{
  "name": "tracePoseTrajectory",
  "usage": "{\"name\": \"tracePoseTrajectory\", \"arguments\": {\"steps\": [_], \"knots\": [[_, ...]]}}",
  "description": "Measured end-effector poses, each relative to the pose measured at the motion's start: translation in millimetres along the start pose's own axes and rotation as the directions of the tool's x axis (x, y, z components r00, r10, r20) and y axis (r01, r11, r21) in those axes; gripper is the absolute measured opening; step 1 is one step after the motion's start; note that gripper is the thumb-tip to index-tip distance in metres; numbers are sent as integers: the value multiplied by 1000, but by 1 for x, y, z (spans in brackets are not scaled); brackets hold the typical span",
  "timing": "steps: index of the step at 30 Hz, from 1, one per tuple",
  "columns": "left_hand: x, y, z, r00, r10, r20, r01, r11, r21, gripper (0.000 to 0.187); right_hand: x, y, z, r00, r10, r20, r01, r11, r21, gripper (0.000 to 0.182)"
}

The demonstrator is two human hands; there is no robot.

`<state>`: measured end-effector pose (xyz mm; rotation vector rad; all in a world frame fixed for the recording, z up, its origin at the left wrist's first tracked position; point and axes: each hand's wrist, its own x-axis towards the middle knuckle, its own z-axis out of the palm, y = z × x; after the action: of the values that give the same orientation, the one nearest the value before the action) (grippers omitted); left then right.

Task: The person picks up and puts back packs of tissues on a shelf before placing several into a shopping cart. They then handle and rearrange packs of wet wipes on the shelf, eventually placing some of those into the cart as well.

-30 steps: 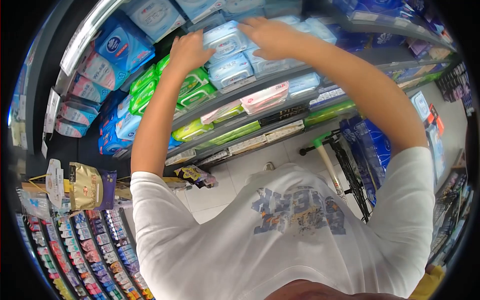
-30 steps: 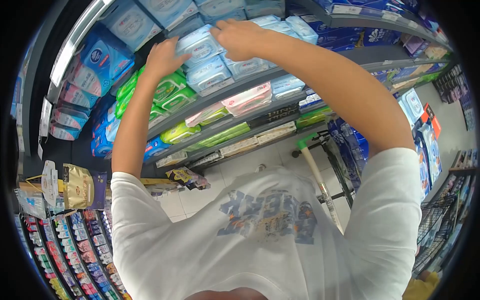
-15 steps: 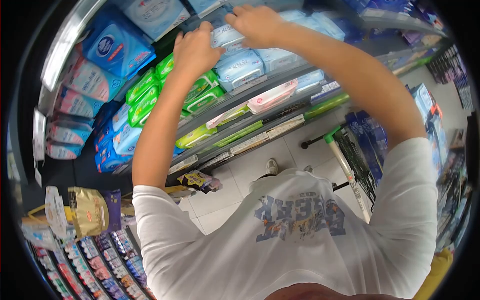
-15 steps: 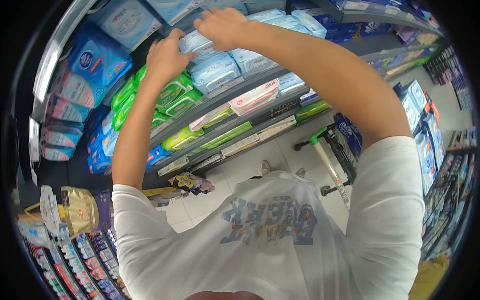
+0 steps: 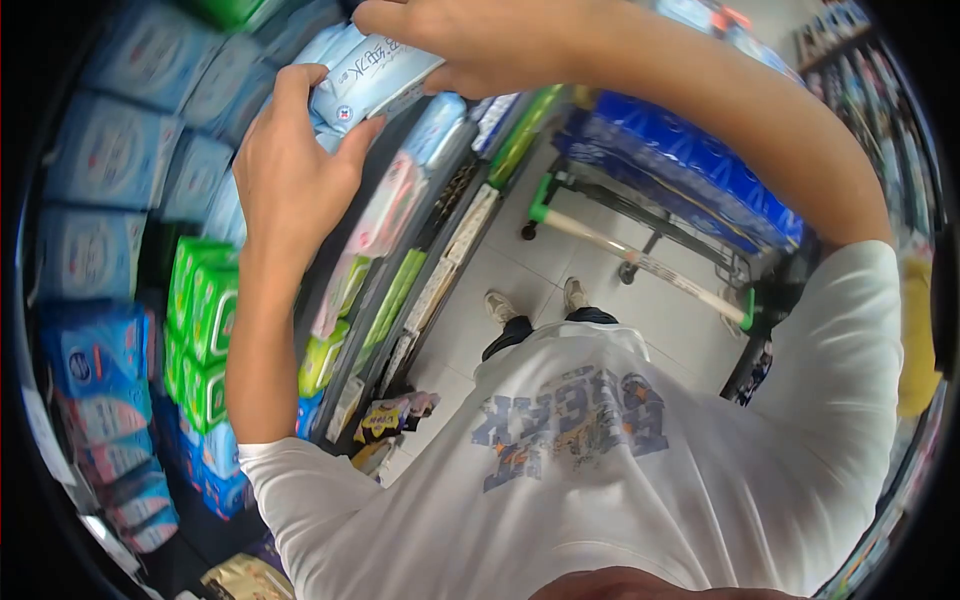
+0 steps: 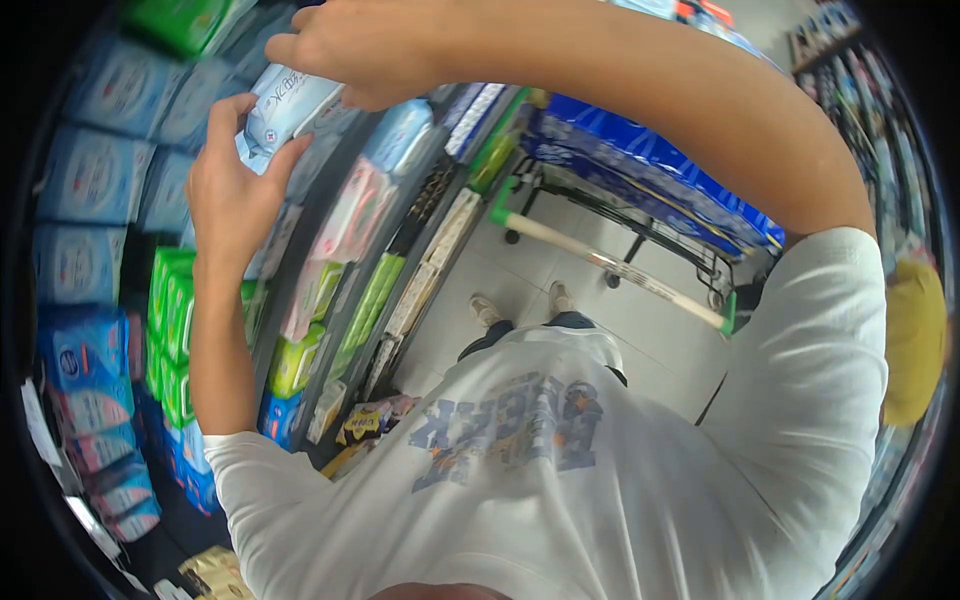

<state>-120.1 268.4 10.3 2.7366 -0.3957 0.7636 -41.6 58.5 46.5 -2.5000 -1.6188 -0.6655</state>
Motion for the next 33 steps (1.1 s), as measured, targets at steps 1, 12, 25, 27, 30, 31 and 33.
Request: {"name": "tracePoseTrajectory", "arguments": {"steps": [1, 12, 25, 27, 30, 31, 33], "knots": [[6, 14, 5, 1000, -6, 25, 8, 997, -74, 53, -18, 3, -19, 999, 22, 31, -22, 1000, 11, 35], [81, 234, 73, 951, 267, 159, 47, 381, -923, 46, -238, 69, -190, 878, 466, 105, -476, 833, 281, 61], [123, 467, 215, 889, 430, 157, -188, 655, -732, 80, -493, 203, -160, 490, 844, 218, -528, 89, 845, 42], [120, 478, 231, 892, 420, 168, -192, 688, -700, 81, -511, 211, -146, 476, 847, 237, -492, 33, 870, 40], [117, 490, 242, 890, 425, 167, -232, 735, -637, 78, -529, 218, -136, 465, 833, 300, -511, -24, 859, 40], [117, 491, 243, 881, 439, 180, -260, 764, -590, 74, -531, 219, -134, 483, 826, 292, -530, 11, 848, 41], [118, 491, 241, 873, 448, 191, -288, 791, -541, 71, -529, 219, -135, 504, 816, 284, -548, 48, 835, 42]]}}
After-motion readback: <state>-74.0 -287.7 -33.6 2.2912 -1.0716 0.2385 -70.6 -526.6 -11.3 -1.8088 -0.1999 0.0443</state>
